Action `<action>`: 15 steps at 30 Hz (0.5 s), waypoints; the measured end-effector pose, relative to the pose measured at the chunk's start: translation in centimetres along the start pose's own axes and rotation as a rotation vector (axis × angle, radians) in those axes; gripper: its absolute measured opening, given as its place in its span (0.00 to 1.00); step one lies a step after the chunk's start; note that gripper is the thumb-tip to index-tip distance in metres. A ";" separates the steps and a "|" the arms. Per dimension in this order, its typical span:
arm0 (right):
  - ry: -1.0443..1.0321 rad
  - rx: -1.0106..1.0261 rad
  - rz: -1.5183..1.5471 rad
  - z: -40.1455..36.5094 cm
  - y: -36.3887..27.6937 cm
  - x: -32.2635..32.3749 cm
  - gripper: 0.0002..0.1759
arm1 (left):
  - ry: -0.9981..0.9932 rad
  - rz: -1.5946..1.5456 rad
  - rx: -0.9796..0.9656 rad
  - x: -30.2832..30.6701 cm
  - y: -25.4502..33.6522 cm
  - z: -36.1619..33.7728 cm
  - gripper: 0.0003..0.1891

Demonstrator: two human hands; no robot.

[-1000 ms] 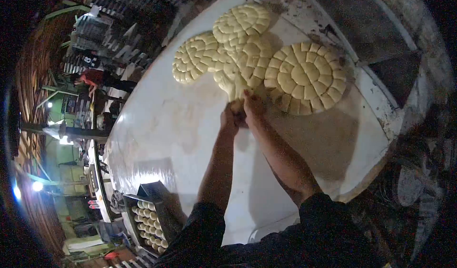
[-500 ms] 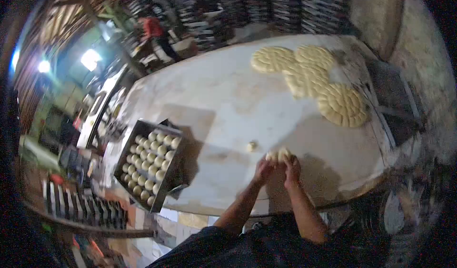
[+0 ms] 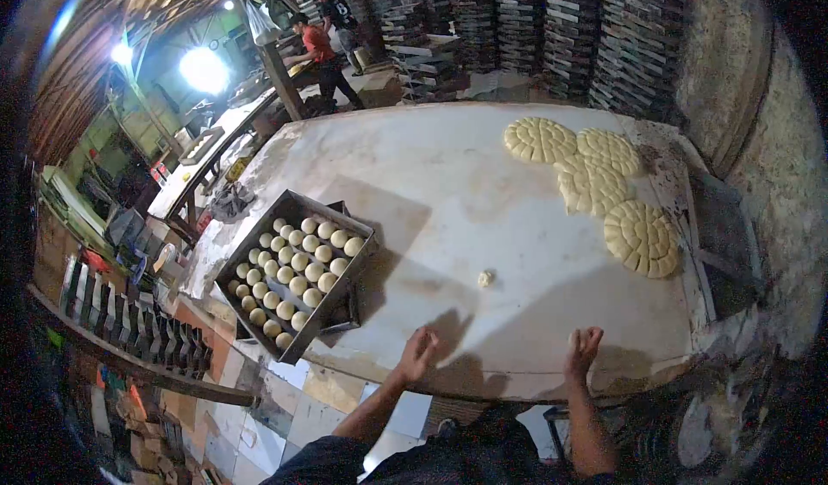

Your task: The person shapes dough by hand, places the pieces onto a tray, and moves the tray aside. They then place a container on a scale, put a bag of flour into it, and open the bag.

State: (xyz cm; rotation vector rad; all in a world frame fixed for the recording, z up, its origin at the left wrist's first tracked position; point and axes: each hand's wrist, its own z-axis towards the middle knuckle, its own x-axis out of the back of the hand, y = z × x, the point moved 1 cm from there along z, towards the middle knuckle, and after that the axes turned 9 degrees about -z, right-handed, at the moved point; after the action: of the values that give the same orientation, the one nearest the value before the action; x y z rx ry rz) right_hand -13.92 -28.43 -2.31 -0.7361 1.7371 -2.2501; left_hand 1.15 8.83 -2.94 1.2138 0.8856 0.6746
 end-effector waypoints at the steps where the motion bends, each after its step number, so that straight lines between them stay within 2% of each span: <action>1: -0.180 0.130 -0.251 -0.3 0.4 1.7 0.20 | -0.165 0.592 -0.139 0.3 0.3 -0.5 0.12; 2: -0.358 0.260 -0.500 0.1 0.8 2.8 0.18 | -0.332 1.186 -0.283 0.6 0.6 -0.2 0.14; 3: -0.353 0.259 -0.500 1.5 0.9 3.7 0.18 | -0.301 1.309 -0.327 1.3 0.3 1.0 0.18; 4: -0.484 0.554 -0.678 3.0 0.9 4.4 0.17 | -0.267 1.429 -0.371 1.8 0.0 2.3 0.23; 5: -0.619 0.849 -0.851 4.3 1.2 4.9 0.16 | -0.290 1.261 -0.276 1.9 2.4 4.5 0.31; 6: -0.495 0.928 -0.903 6.5 2.3 3.7 0.16 | -0.169 1.303 -0.229 -0.5 6.5 6.5 0.38; 7: -0.382 0.992 -0.953 8.5 3.0 2.3 0.16 | -0.043 1.483 -0.367 0.4 3.1 8.7 0.40; 8: -0.352 0.833 -0.887 9.6 1.5 0.6 0.15 | 0.078 1.267 -0.241 -2.1 5.1 10.5 0.37; 9: -0.318 0.665 -0.829 10.1 -0.6 -1.8 0.16 | 0.149 1.157 -0.218 -2.9 3.8 12.4 0.30; 10: -0.353 0.600 -0.845 9.7 -1.9 -3.7 0.16 | 0.141 1.114 -0.175 -4.0 2.3 13.6 0.27; 12: -0.443 0.440 -0.644 7.6 -3.2 -6.5 0.15 | 0.085 0.997 -0.097 -8.8 2.0 14.1 0.20; 14: -0.577 0.501 -0.627 4.3 -3.9 -6.9 0.14 | 0.006 0.993 -0.029 -11.8 0.8 11.4 0.17; 15: -0.572 0.453 -0.638 3.7 -3.6 -5.3 0.14 | -0.039 0.993 -0.005 -11.9 0.2 9.8 0.17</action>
State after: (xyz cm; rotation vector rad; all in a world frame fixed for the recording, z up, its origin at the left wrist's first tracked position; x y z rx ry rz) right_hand -7.07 -28.18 0.40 -1.7674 0.7517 -2.2983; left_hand 3.54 -5.98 0.85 1.6397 0.1868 1.4222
